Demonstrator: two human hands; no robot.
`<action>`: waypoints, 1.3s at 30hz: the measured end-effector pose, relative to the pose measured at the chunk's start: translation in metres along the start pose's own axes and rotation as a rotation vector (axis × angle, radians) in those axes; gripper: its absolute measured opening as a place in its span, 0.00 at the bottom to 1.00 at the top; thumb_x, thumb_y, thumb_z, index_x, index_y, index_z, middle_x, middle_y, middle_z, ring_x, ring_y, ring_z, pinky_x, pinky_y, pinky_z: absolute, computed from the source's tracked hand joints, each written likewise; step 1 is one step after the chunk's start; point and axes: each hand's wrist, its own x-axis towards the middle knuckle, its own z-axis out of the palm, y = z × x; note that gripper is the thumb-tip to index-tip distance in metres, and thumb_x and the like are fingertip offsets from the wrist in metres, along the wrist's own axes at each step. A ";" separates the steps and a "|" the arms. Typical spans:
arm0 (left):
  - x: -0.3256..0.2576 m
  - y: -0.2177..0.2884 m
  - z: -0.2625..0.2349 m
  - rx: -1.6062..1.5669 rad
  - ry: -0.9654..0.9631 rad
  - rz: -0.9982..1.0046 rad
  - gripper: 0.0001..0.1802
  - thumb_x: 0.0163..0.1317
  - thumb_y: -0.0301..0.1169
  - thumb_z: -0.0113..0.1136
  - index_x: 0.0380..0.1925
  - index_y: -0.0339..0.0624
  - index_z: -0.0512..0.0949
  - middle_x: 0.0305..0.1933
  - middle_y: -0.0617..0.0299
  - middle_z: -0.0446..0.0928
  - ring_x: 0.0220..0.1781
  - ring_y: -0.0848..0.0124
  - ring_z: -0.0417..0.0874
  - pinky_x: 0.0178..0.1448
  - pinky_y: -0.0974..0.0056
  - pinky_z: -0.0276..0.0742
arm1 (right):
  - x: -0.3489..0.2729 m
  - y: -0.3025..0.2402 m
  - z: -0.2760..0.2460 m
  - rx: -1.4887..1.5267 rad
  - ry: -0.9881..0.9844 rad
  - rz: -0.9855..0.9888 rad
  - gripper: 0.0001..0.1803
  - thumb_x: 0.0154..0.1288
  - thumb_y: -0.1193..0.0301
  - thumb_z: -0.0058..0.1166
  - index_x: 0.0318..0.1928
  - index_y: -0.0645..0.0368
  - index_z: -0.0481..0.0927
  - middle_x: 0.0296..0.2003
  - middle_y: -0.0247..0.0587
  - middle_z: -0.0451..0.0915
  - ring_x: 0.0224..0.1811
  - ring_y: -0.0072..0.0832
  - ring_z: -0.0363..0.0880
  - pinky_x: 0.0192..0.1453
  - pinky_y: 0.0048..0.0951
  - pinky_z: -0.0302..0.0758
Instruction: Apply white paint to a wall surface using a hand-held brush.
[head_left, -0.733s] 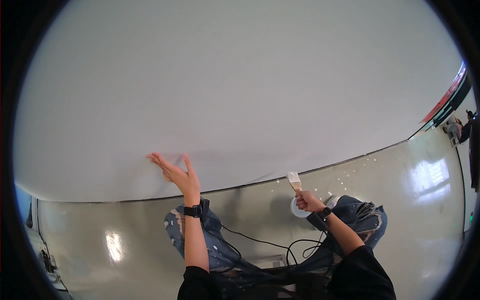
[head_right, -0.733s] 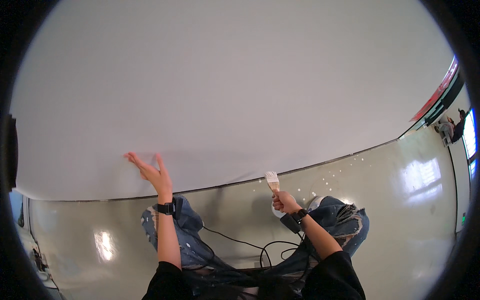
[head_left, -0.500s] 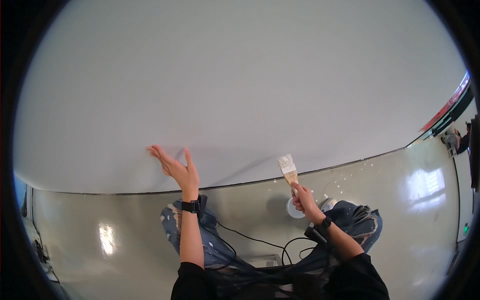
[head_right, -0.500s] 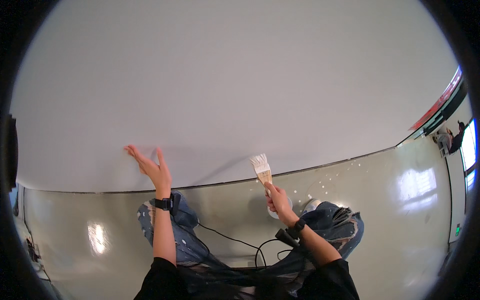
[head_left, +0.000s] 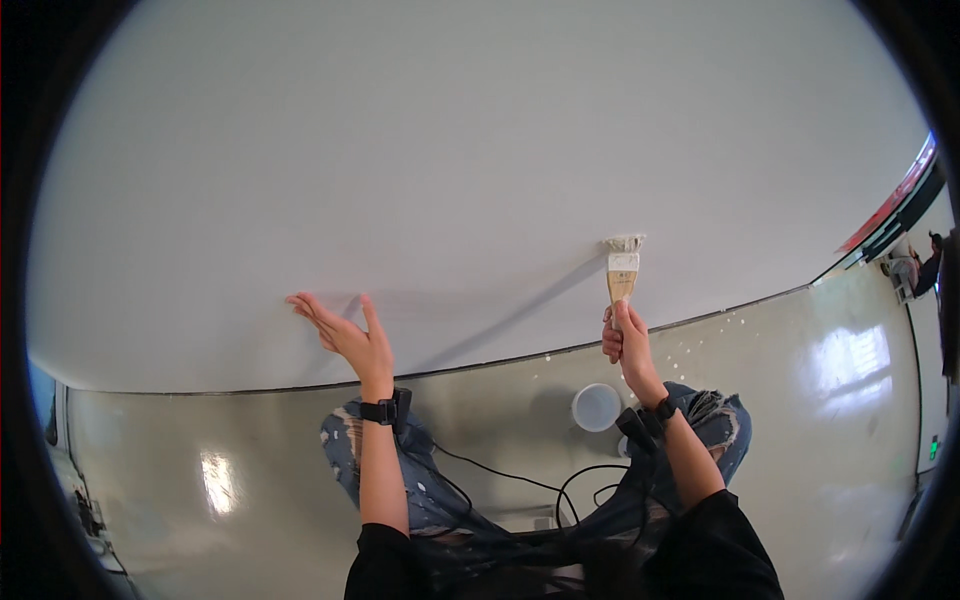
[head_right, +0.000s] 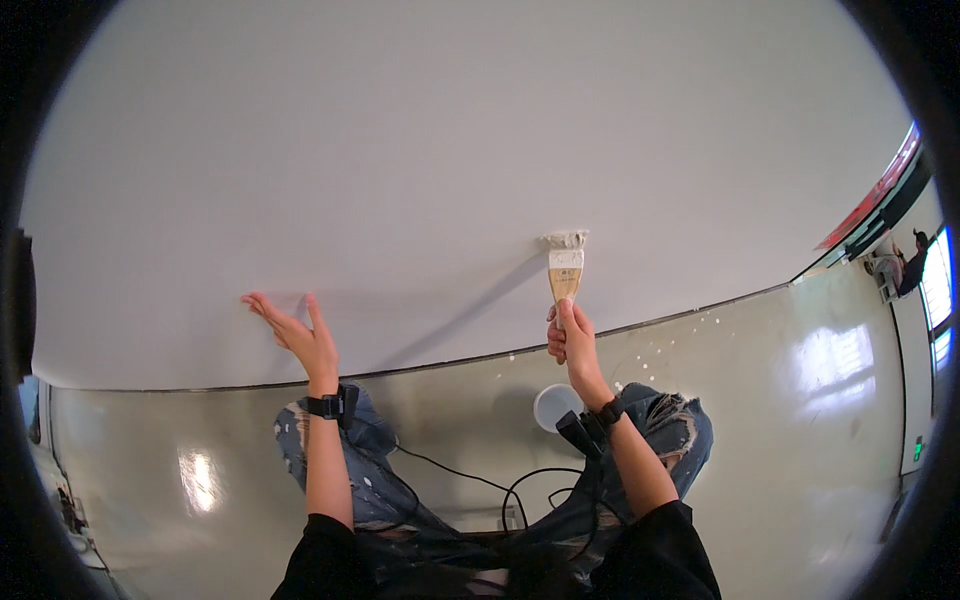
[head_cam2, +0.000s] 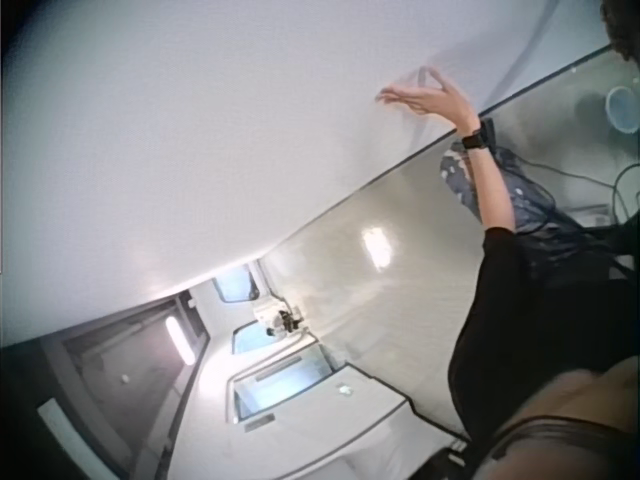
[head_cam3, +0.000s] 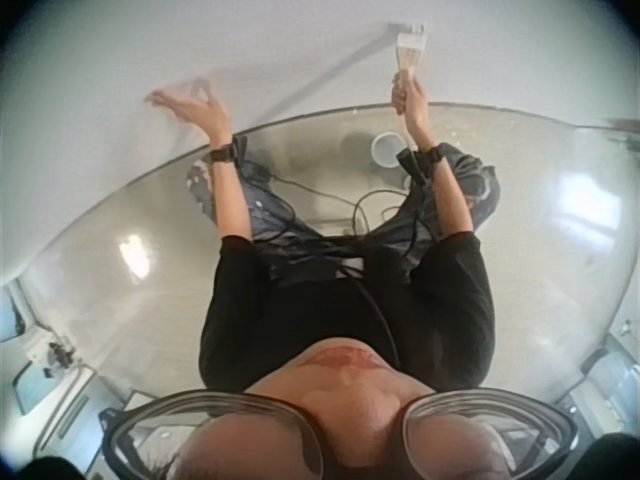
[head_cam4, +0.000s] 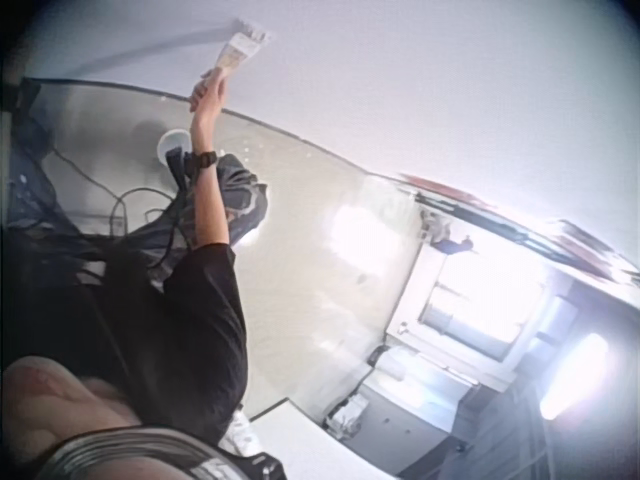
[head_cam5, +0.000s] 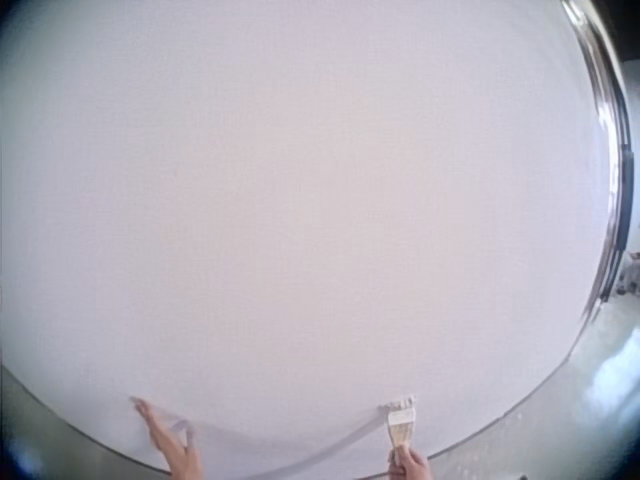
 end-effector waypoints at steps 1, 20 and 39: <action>0.000 0.000 0.000 0.003 -0.002 0.002 0.47 0.68 0.46 0.52 0.74 0.39 0.37 0.79 0.47 0.29 0.80 0.49 0.29 0.73 0.39 0.33 | 0.000 0.001 0.000 0.014 -0.008 0.004 0.20 0.75 0.51 0.43 0.35 0.55 0.69 0.19 0.21 0.56 0.17 0.10 0.50 0.19 0.15 0.50; 0.000 -0.012 0.008 0.011 -0.033 -0.014 0.47 0.67 0.46 0.52 0.74 0.41 0.36 0.79 0.47 0.29 0.80 0.47 0.30 0.73 0.38 0.35 | -0.001 0.152 -0.062 0.272 0.195 0.952 0.16 0.77 0.58 0.38 0.35 0.57 0.64 0.17 0.23 0.54 0.14 0.15 0.46 0.16 0.19 0.47; 0.003 0.002 -0.001 -0.043 0.012 0.030 0.48 0.68 0.48 0.52 0.74 0.39 0.36 0.79 0.46 0.29 0.80 0.49 0.30 0.75 0.39 0.32 | -0.021 -0.015 0.047 -0.105 -0.035 -0.181 0.15 0.78 0.59 0.39 0.42 0.57 0.72 0.20 0.20 0.55 0.18 0.09 0.49 0.19 0.15 0.46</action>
